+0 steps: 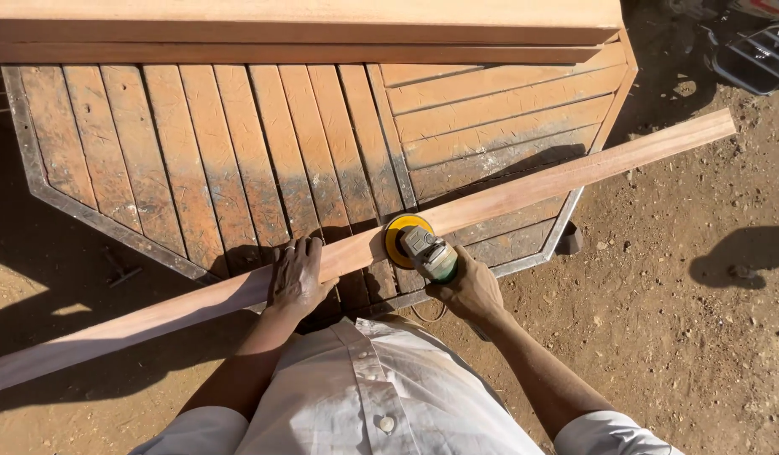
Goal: Sanding a curved wooden piece using an angle grinder
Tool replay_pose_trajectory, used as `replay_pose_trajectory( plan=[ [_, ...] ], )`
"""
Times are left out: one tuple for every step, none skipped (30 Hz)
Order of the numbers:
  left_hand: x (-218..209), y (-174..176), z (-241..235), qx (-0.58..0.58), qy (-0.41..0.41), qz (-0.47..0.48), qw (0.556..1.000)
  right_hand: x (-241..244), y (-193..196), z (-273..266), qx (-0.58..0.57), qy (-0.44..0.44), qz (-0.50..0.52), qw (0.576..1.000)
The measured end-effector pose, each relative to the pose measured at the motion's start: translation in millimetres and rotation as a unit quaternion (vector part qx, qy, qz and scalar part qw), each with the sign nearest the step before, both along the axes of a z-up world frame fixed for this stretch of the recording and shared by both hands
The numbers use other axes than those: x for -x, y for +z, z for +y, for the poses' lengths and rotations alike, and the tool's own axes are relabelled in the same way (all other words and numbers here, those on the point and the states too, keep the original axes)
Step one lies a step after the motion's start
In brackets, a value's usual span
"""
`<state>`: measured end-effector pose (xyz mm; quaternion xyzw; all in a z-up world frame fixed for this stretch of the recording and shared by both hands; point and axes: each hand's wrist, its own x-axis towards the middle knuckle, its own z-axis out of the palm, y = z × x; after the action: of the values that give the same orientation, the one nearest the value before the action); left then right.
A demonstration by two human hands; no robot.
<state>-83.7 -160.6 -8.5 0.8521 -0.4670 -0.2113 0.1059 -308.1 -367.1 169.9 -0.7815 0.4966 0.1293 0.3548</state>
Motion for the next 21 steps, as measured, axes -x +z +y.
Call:
replay_pose_trajectory(
  plan=[
    [4, -10, 3, 0.001, 0.003, 0.001, 1.0, 10, -2, -13, 0.001, 0.003, 0.001, 1.0],
    [6, -20, 9, 0.018, -0.001, -0.022, 1.0, 17, -4, -25, 0.023, -0.027, 0.019, 0.999],
    [7, -29, 14, 0.034, -0.004, -0.045, 0.998, 24, -7, -37, 0.045, -0.056, 0.037, 0.997],
    [5, -27, 14, 0.035, -0.003, -0.045, 0.998, 35, -9, -53, 0.046, -0.055, 0.037, 0.997],
    [4, -25, 13, 0.039, -0.003, -0.062, 0.997, 46, -11, -69, 0.093, -0.093, 0.061, 0.989],
    [5, -25, 13, 0.043, -0.003, -0.077, 0.996, 60, -13, -85, 0.14, -0.13, 0.086, 0.978],
    [11, -33, 13, 0.044, -0.002, -0.074, 0.996, 88, -25, -107, 0.142, -0.129, 0.089, 0.977],
    [11, -40, 15, 0.033, -0.002, -0.087, 0.996, 111, -39, -129, 0.177, -0.187, 0.105, 0.961],
    [11, -46, 17, 0.023, -0.003, -0.1, 0.995, 133, -54, -152, 0.212, -0.244, 0.12, 0.939],
    [11, -44, 17, 0.023, -0.004, -0.099, 0.995, 141, -51, -165, 0.211, -0.246, 0.122, 0.938],
    [11, -42, 16, 0.019, 0.01, -0.088, 0.996, 150, -48, -178, 0.231, -0.256, 0.133, 0.929],
    [11, -40, 13, 0.017, 0.023, -0.076, 0.997, 159, -45, -192, 0.252, -0.267, 0.143, 0.919],
    [11, -52, 14, 0.019, 0.02, -0.076, 0.997, 161, -42, -193, 0.253, -0.27, 0.145, 0.918],
    [8, -62, 17, 0.011, -0.004, -0.076, 0.997, 159, -41, -194, 0.255, -0.256, 0.134, 0.923],
    [5, -72, 21, 0.003, -0.028, -0.077, 0.997, 157, -40, -195, 0.257, -0.242, 0.122, 0.927],
    [5, -69, 20, 0.002, -0.03, -0.076, 0.997, 143, -31, -183, 0.256, -0.243, 0.124, 0.927],
    [5, -66, 20, 0.005, -0.033, -0.058, 0.998, 129, -22, -171, 0.237, -0.217, 0.109, 0.941],
    [4, -63, 19, 0.01, -0.036, -0.042, 0.998, 114, -14, -161, 0.219, -0.191, 0.093, 0.952],
    [3, -63, 19, 0.009, -0.037, -0.042, 0.998, 92, -1, -142, 0.218, -0.192, 0.092, 0.952],
    [3, -64, 19, 0.003, -0.034, -0.056, 0.998, 69, 12, -123, 0.173, -0.162, 0.089, 0.967],
    [3, -64, 19, -0.004, -0.032, -0.07, 0.997, 46, 26, -104, 0.128, -0.132, 0.086, 0.979]
  ],
)
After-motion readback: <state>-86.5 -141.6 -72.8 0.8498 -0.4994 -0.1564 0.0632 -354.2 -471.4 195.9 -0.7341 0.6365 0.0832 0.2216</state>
